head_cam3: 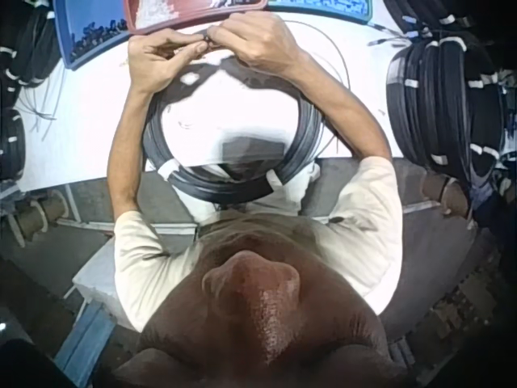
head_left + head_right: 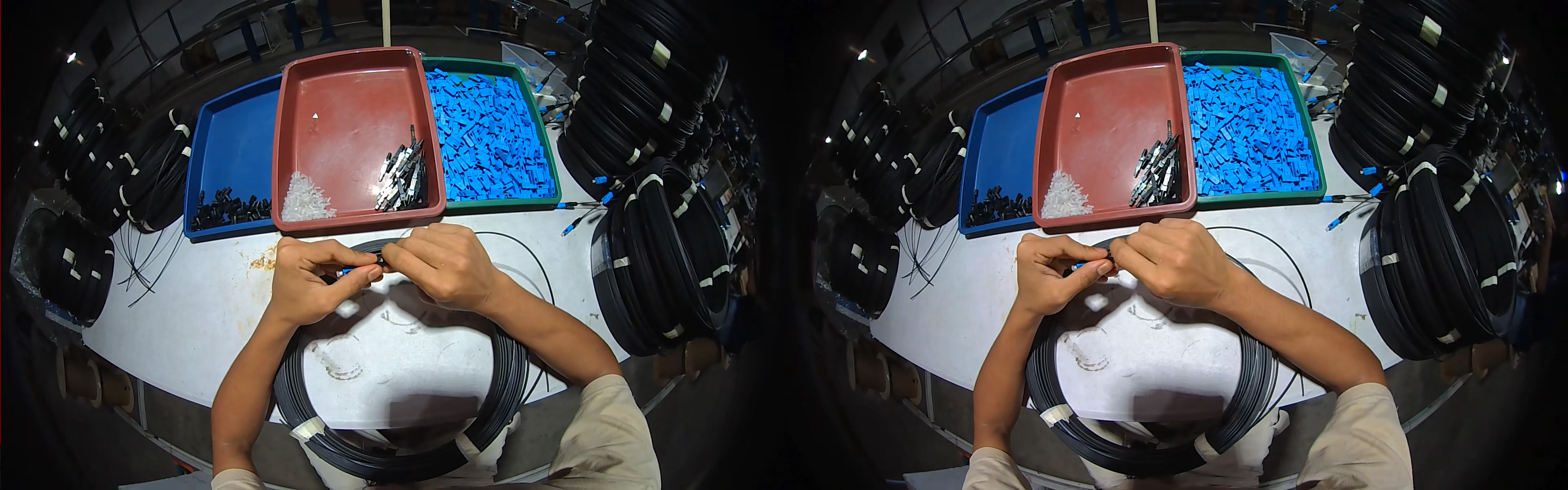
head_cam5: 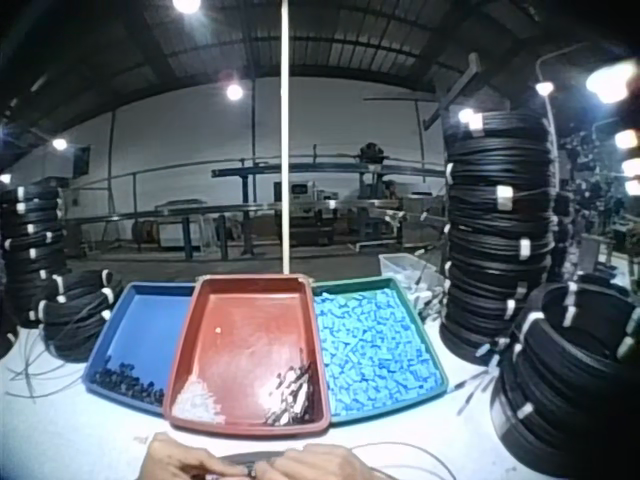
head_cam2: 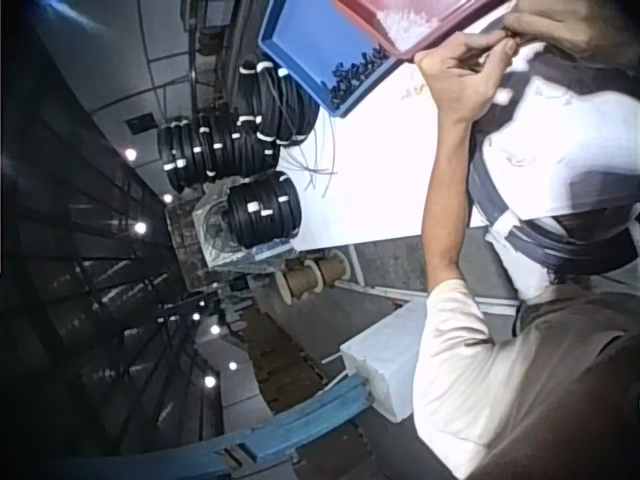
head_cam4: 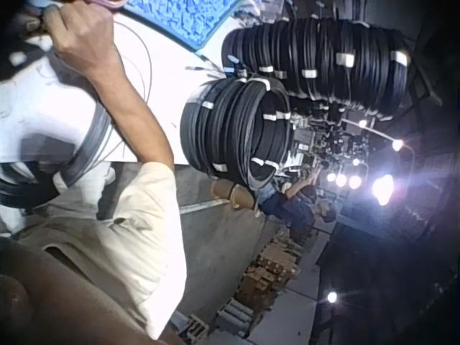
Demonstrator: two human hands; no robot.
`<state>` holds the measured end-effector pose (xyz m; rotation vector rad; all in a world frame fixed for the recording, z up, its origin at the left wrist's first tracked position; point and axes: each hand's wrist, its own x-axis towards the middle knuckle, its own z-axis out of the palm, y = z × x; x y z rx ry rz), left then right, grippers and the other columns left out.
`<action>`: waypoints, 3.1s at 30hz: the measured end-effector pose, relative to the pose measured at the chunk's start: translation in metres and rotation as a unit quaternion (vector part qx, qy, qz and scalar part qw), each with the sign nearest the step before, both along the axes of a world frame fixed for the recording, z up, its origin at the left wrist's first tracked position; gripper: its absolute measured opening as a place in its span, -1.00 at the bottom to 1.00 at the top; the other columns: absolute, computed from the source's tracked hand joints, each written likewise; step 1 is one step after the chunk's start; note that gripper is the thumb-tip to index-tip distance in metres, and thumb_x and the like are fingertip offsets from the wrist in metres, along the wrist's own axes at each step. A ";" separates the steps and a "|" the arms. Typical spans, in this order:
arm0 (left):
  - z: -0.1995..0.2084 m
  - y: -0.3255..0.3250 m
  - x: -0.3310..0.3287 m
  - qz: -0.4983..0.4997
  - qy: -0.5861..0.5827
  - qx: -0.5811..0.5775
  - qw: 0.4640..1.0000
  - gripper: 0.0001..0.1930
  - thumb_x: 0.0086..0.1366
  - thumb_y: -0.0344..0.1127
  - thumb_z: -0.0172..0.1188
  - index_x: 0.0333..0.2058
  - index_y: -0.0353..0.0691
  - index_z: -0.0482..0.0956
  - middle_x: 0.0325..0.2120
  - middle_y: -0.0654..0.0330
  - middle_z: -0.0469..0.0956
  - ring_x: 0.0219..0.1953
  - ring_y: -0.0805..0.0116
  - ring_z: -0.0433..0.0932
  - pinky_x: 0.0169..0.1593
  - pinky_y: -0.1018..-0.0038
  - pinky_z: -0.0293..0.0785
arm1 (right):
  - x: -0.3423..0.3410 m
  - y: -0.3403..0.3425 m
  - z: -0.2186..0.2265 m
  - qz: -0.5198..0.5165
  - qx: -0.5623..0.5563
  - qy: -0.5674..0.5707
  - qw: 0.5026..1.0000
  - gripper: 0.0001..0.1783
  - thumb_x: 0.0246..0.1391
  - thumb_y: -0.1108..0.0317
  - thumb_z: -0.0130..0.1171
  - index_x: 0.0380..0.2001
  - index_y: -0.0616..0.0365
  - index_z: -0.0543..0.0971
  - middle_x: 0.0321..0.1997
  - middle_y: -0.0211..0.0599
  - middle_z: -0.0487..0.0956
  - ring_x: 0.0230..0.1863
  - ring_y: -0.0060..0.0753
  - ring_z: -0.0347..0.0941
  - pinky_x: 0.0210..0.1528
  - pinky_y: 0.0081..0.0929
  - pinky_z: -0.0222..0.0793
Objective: The person places a coiled cable onto the workbench, picks small parts from organizer trays, and assembles connector components onto the cable end by hand.
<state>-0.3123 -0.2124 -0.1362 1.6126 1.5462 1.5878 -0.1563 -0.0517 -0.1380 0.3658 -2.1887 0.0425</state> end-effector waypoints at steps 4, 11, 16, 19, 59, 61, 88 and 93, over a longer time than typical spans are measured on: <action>-0.002 0.001 -0.001 -0.010 0.078 0.022 0.997 -0.85 0.12 -0.67 0.37 -0.30 -0.55 0.68 -0.41 -0.09 0.71 -0.36 0.33 0.73 -0.26 0.49 0.68 | 0.006 -0.002 0.001 -0.002 -0.061 -0.072 0.996 -0.84 -0.09 0.40 0.27 -0.37 0.16 0.61 -0.55 -0.36 0.53 -0.56 -0.30 0.50 -0.53 -0.36 0.36; -0.008 0.006 -0.003 0.052 0.373 0.186 0.908 -0.83 -0.01 -0.49 0.48 -0.37 -0.25 0.75 -0.39 0.11 0.74 -0.49 0.26 0.72 -0.44 0.52 0.65 | -0.001 0.000 -0.009 0.026 -0.287 -0.176 0.941 -0.89 -0.02 0.42 0.27 -0.39 0.20 0.63 -0.52 -0.16 0.60 -0.45 -0.05 0.58 -0.43 -0.20 0.43; -0.005 0.005 -0.002 0.055 0.248 0.112 0.961 -0.84 0.08 -0.63 0.41 -0.32 -0.40 0.73 -0.41 0.01 0.73 -0.40 0.32 0.75 -0.34 0.56 0.67 | -0.001 0.006 -0.010 0.037 -0.166 -0.094 0.981 -0.81 -0.07 0.43 0.33 -0.34 0.23 0.61 -0.49 -0.21 0.60 -0.49 -0.15 0.57 -0.47 -0.31 0.44; -0.002 0.001 -0.001 0.021 0.069 0.010 0.997 -0.88 0.14 -0.64 0.37 -0.31 -0.52 0.70 -0.44 -0.06 0.71 -0.38 0.32 0.74 -0.30 0.52 0.70 | 0.000 0.003 -0.004 0.029 -0.077 -0.046 0.996 -0.80 -0.12 0.42 0.27 -0.34 0.19 0.60 -0.50 -0.33 0.56 -0.50 -0.26 0.55 -0.49 -0.34 0.42; -0.001 0.004 0.006 0.079 0.253 0.136 0.955 -0.82 -0.02 -0.59 0.44 -0.37 -0.36 0.74 -0.43 0.04 0.73 -0.47 0.30 0.74 -0.41 0.55 0.66 | 0.002 0.004 -0.007 0.016 -0.049 0.005 0.999 -0.76 -0.22 0.43 0.26 -0.36 0.17 0.60 -0.56 -0.37 0.56 -0.55 -0.29 0.53 -0.56 -0.37 0.37; 0.001 0.004 0.009 0.064 0.214 0.114 0.968 -0.84 0.00 -0.59 0.45 -0.38 -0.41 0.73 -0.44 -0.04 0.72 -0.48 0.30 0.74 -0.40 0.57 0.64 | 0.008 -0.001 0.000 -0.028 -0.006 -0.037 0.999 -0.74 -0.22 0.40 0.31 -0.35 0.17 0.61 -0.54 -0.34 0.58 -0.53 -0.23 0.54 -0.54 -0.33 0.38; -0.003 0.004 0.005 0.088 0.321 0.179 0.926 -0.85 0.05 -0.57 0.40 -0.34 -0.38 0.74 -0.45 0.07 0.73 -0.51 0.40 0.71 -0.42 0.56 0.66 | -0.002 0.004 -0.007 0.037 -0.094 -0.032 0.994 -0.82 -0.06 0.38 0.31 -0.33 0.15 0.62 -0.52 -0.34 0.58 -0.53 -0.32 0.53 -0.52 -0.38 0.37; 0.006 0.000 0.008 0.034 -0.046 -0.042 0.997 -0.91 0.10 -0.65 0.38 -0.38 -0.53 0.69 -0.44 -0.07 0.72 -0.40 0.34 0.73 -0.32 0.51 0.69 | 0.001 0.000 0.000 -0.030 0.047 0.029 0.998 -0.81 -0.10 0.32 0.26 -0.38 0.15 0.60 -0.54 -0.46 0.54 -0.53 -0.50 0.50 -0.56 -0.44 0.33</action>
